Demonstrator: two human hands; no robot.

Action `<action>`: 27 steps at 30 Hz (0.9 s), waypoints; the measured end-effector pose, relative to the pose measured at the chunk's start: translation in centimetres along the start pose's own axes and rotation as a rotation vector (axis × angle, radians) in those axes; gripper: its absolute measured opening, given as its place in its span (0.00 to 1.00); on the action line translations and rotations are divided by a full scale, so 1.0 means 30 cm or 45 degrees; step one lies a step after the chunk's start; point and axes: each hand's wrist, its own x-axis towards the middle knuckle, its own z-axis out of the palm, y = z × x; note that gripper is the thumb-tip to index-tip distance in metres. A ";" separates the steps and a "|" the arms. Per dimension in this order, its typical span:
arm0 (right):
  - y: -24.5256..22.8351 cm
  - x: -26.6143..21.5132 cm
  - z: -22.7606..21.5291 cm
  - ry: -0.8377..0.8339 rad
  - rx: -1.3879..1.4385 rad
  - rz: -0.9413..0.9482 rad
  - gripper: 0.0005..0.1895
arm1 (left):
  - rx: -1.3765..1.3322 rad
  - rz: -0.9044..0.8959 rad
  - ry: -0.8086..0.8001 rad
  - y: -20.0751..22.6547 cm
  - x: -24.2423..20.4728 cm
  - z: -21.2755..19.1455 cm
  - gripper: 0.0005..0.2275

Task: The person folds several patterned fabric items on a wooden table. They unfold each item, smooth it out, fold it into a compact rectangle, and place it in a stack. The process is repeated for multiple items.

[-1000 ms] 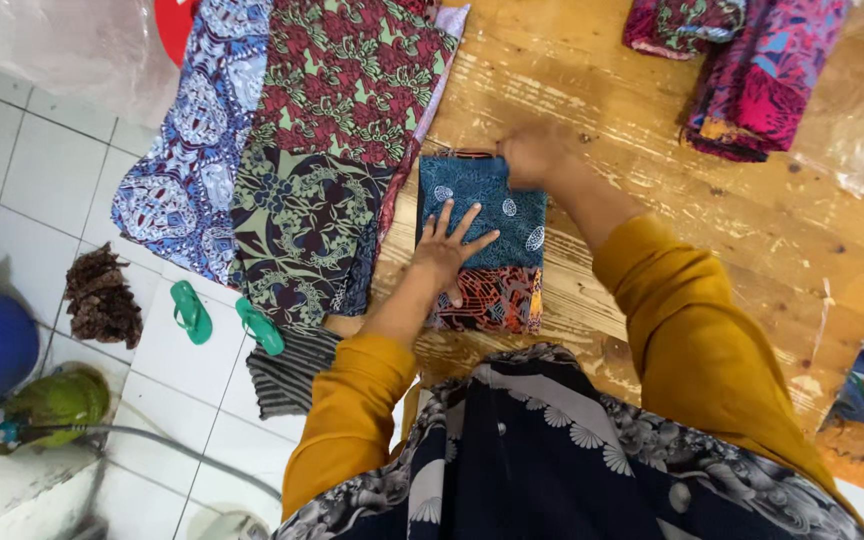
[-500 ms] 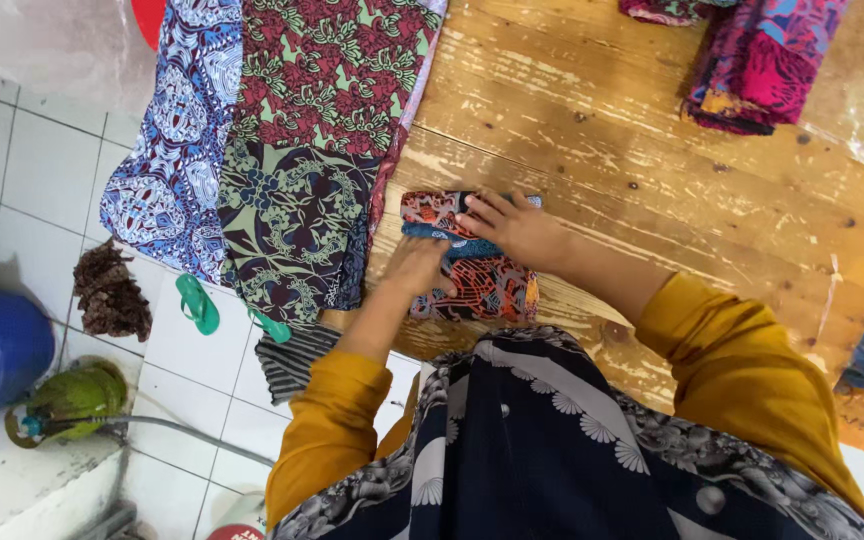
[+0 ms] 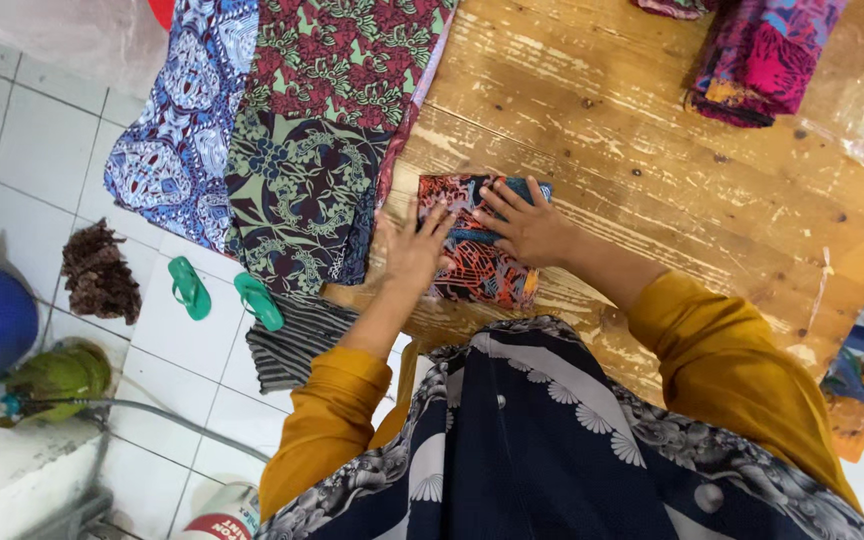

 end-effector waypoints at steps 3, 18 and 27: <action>0.030 -0.014 0.069 0.129 0.223 -0.031 0.30 | -0.076 -0.051 -0.040 -0.017 0.001 0.000 0.39; -0.080 0.015 -0.260 -0.151 0.196 0.311 0.32 | -0.307 -0.181 0.110 0.082 0.060 0.116 0.25; -0.250 -0.160 -0.122 0.152 -0.645 -0.174 0.26 | -2.313 -0.583 0.059 0.055 -0.068 0.162 0.20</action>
